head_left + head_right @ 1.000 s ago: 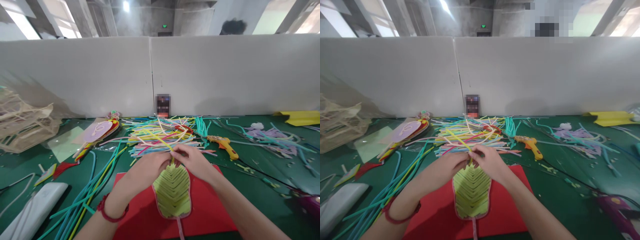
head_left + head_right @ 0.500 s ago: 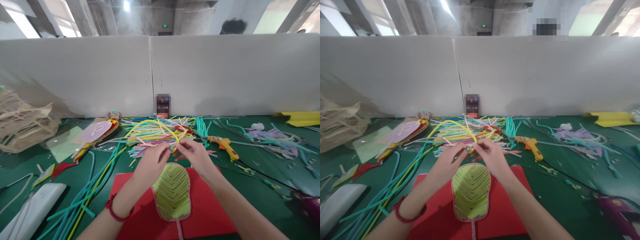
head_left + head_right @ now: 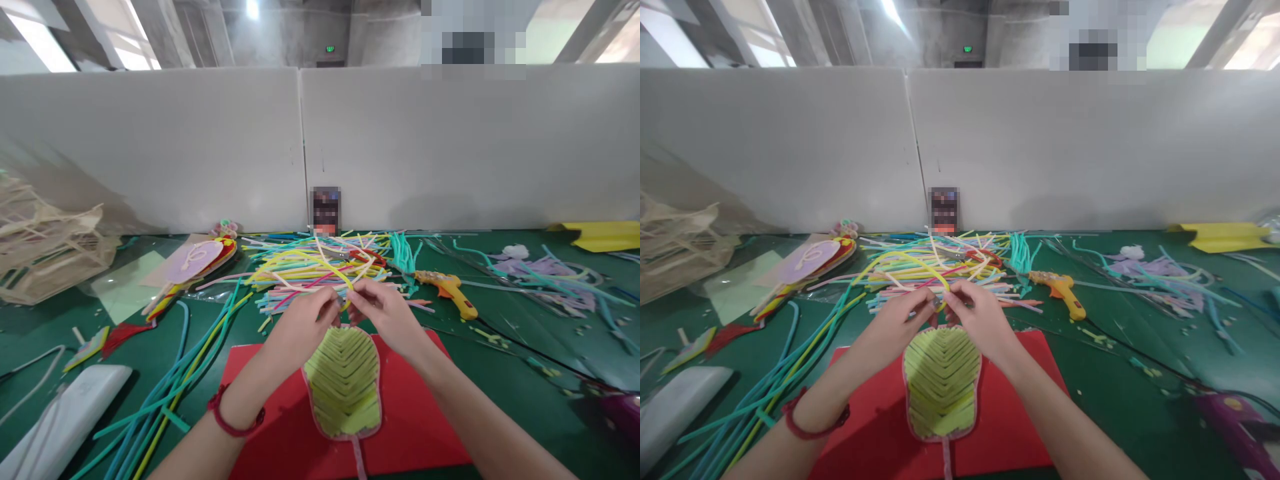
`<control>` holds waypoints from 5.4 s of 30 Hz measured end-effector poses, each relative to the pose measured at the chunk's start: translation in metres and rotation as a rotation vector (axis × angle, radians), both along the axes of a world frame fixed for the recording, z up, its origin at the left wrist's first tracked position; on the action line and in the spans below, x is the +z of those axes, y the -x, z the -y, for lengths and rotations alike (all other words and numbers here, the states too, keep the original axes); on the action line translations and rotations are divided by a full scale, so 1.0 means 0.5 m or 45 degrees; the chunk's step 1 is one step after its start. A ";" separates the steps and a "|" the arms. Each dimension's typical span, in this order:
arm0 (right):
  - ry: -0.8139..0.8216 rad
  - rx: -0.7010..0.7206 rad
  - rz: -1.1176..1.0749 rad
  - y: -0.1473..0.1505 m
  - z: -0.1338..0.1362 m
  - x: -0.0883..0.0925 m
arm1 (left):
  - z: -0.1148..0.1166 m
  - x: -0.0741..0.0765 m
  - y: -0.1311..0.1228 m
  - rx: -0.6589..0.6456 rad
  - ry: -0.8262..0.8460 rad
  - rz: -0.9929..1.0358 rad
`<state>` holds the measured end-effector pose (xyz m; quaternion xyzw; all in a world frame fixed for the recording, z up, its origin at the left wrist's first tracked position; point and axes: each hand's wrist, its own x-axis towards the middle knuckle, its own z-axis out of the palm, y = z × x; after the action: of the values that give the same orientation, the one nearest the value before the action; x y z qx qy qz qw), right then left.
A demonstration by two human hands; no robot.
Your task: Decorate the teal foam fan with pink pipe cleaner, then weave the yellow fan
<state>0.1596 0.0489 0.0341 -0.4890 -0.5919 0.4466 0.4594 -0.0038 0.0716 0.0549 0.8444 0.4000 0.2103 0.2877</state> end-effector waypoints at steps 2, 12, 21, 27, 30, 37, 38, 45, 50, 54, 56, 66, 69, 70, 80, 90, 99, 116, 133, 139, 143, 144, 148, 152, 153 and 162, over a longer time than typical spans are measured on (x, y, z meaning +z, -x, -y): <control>-0.003 -0.012 0.032 0.002 0.002 0.002 | 0.000 0.000 0.000 -0.003 -0.023 -0.073; -0.045 0.016 0.105 0.010 0.011 0.010 | 0.011 -0.007 0.003 -0.082 -0.321 -0.379; -0.045 -0.030 -0.006 0.013 0.007 0.008 | 0.015 -0.007 -0.003 0.106 -0.365 -0.168; -0.184 -0.139 0.161 0.013 0.007 -0.002 | 0.021 -0.020 -0.009 0.159 -0.477 -0.333; -0.242 -0.164 0.229 0.012 0.007 -0.007 | 0.027 -0.018 -0.012 0.128 -0.540 -0.444; -0.324 -0.187 0.376 0.015 0.013 -0.003 | 0.033 -0.004 -0.020 0.228 -0.342 -0.457; -0.321 -0.188 0.368 0.015 0.014 -0.003 | 0.033 -0.004 -0.021 0.267 -0.303 -0.419; -0.219 -0.185 0.246 0.023 0.011 -0.014 | 0.037 -0.016 -0.027 0.363 -0.203 -0.191; -0.259 -0.262 0.263 0.022 0.010 -0.015 | 0.036 -0.024 -0.035 0.405 0.059 0.251; -0.257 -0.232 0.315 0.011 0.008 -0.002 | 0.018 -0.025 -0.036 0.244 0.566 0.609; -0.259 -0.179 0.351 0.002 0.007 0.007 | 0.008 -0.023 -0.032 0.218 0.636 0.651; -0.327 -0.007 0.548 -0.015 0.009 0.021 | -0.023 -0.050 -0.009 0.083 0.740 0.677; -0.362 0.040 0.572 -0.017 0.012 0.027 | -0.027 -0.059 -0.007 0.068 0.712 0.701; -0.372 0.059 0.581 -0.019 0.013 0.030 | -0.027 -0.061 -0.007 0.067 0.694 0.705; -0.325 0.081 0.401 -0.018 0.023 0.039 | -0.010 -0.025 -0.010 0.111 0.602 0.772; -0.240 0.203 0.156 -0.009 0.040 0.062 | 0.007 -0.010 -0.008 -0.065 0.876 0.827; -0.036 0.209 -0.136 -0.004 0.025 0.046 | 0.010 -0.004 -0.017 0.134 0.774 0.902; 0.303 -0.076 -0.619 0.027 0.096 -0.002 | 0.079 -0.072 -0.065 0.524 0.740 1.310; -0.119 -0.294 -0.083 0.031 0.143 -0.135 | 0.114 -0.131 -0.029 0.410 0.401 0.606; -0.190 -0.294 -0.007 0.031 0.127 -0.145 | 0.094 -0.125 -0.018 0.267 0.204 0.374; -0.169 -0.406 0.036 0.017 0.113 -0.155 | 0.077 -0.152 -0.009 0.371 0.026 0.209; -0.155 -0.451 0.049 0.012 0.111 -0.158 | 0.076 -0.160 -0.006 0.429 -0.005 0.156; -0.082 -0.639 0.119 -0.002 0.104 -0.173 | 0.075 -0.183 0.002 0.499 -0.075 -0.005; -0.035 -0.736 0.204 -0.005 0.095 -0.190 | 0.073 -0.188 0.004 0.505 -0.125 -0.089; -0.028 -0.740 0.220 -0.004 0.093 -0.193 | 0.073 -0.188 0.004 0.514 -0.135 -0.102; -0.018 -0.757 0.210 0.010 0.172 -0.195 | 0.148 -0.192 0.026 0.470 -0.199 -0.114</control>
<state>0.1545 -0.0370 -0.0633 -0.6722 -0.4612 0.2471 0.5238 -0.0166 -0.0025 -0.0410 0.7850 0.5428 0.2522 0.1599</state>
